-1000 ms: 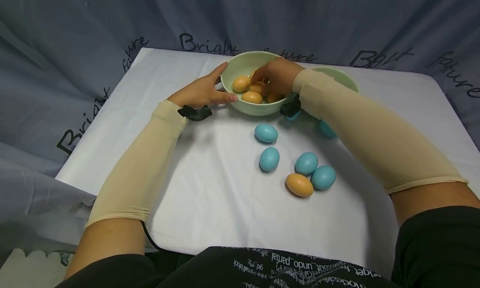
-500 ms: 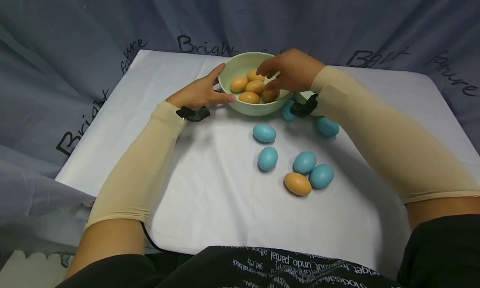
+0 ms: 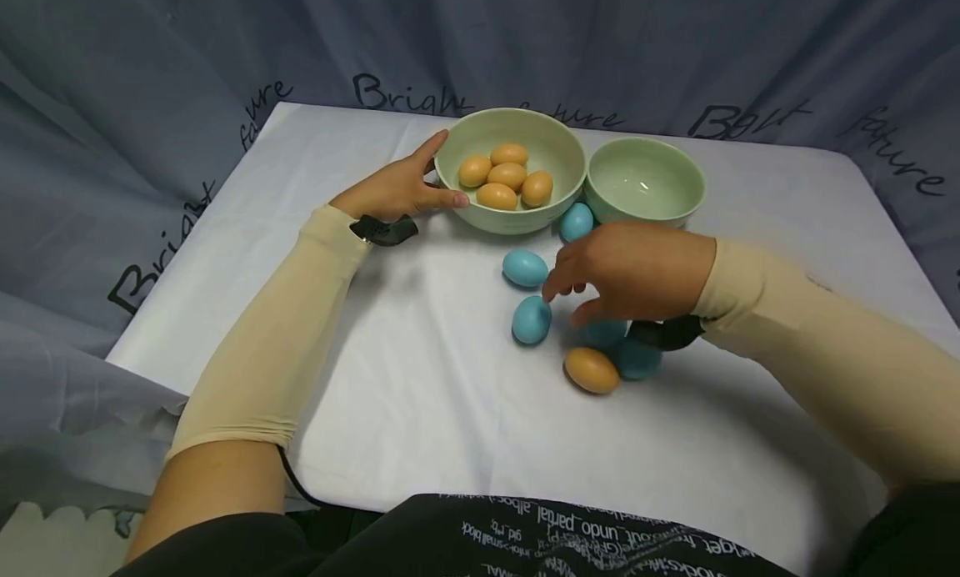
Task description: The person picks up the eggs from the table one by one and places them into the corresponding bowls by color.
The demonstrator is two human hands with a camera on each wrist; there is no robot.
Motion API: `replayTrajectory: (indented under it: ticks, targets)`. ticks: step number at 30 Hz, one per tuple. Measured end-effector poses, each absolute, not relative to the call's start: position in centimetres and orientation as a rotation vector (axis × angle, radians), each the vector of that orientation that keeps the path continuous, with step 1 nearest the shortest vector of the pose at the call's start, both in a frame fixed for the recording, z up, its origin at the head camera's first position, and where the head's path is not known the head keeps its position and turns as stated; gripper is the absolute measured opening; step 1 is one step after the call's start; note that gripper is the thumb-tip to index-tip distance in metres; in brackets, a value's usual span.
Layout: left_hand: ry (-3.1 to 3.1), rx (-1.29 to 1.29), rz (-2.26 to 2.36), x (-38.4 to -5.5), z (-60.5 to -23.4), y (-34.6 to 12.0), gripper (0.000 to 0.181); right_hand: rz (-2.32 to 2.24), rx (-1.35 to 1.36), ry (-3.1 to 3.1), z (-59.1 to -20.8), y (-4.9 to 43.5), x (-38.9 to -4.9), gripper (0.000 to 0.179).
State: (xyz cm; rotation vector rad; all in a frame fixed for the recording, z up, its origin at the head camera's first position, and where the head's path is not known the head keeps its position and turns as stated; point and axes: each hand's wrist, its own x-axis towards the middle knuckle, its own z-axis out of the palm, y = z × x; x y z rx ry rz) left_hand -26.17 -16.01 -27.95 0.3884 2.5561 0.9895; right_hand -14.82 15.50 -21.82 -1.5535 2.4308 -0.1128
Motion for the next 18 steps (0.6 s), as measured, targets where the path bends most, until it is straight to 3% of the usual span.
replayTrajectory:
  ticks: [7,18]
  targets:
    - [2.574,0.396,0.938,-26.1,-27.9,-16.0,0.121,0.035,-1.678,2.403,-23.3,16.0,-11.2,0.033]
    - [2.517,0.378,1.025,-26.3,-28.0,-15.7,0.120,-0.035,-1.824,2.363,-25.0,16.4,-9.5,0.027]
